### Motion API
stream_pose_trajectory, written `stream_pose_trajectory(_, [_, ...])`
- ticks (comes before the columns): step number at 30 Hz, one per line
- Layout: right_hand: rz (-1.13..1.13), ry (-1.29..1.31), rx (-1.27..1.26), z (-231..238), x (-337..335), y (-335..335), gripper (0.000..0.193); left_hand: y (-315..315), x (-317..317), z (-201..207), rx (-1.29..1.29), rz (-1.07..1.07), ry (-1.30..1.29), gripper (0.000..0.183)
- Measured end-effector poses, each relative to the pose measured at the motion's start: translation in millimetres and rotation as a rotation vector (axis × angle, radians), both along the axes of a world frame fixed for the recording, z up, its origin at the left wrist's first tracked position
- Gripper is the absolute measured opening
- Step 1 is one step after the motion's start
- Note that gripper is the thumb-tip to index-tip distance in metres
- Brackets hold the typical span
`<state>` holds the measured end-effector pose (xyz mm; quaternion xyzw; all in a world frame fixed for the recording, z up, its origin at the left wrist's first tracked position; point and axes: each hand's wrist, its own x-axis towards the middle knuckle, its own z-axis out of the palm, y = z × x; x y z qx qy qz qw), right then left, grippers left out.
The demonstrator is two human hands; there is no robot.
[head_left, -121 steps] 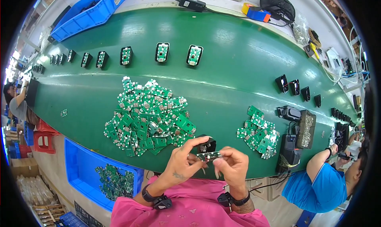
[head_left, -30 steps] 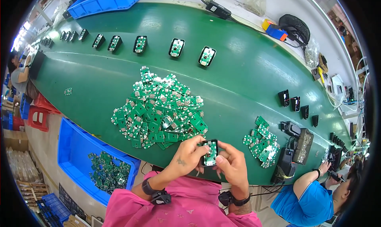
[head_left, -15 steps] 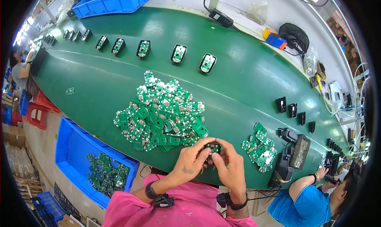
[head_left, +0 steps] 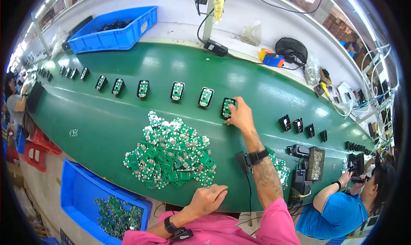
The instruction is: Manually assemble electronic circuit boards into plastic housings on a factory conveyor line.
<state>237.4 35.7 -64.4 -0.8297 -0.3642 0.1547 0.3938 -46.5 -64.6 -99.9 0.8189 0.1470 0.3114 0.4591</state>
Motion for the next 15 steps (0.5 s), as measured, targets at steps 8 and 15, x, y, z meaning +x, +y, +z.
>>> stream_pose_trajectory(8, [-0.207, -0.495, -0.372, 21.5, 22.7, -14.2, 0.044, 7.5, -7.2, 4.8, -0.041, 0.052, 0.047, 0.013])
stream_pose_trajectory(15, [-0.301, -0.658, -0.631, 18.3, 147.5, -130.9, 0.042, 5.3, 5.3, 0.0, 0.003, -0.075, -0.017, 0.013])
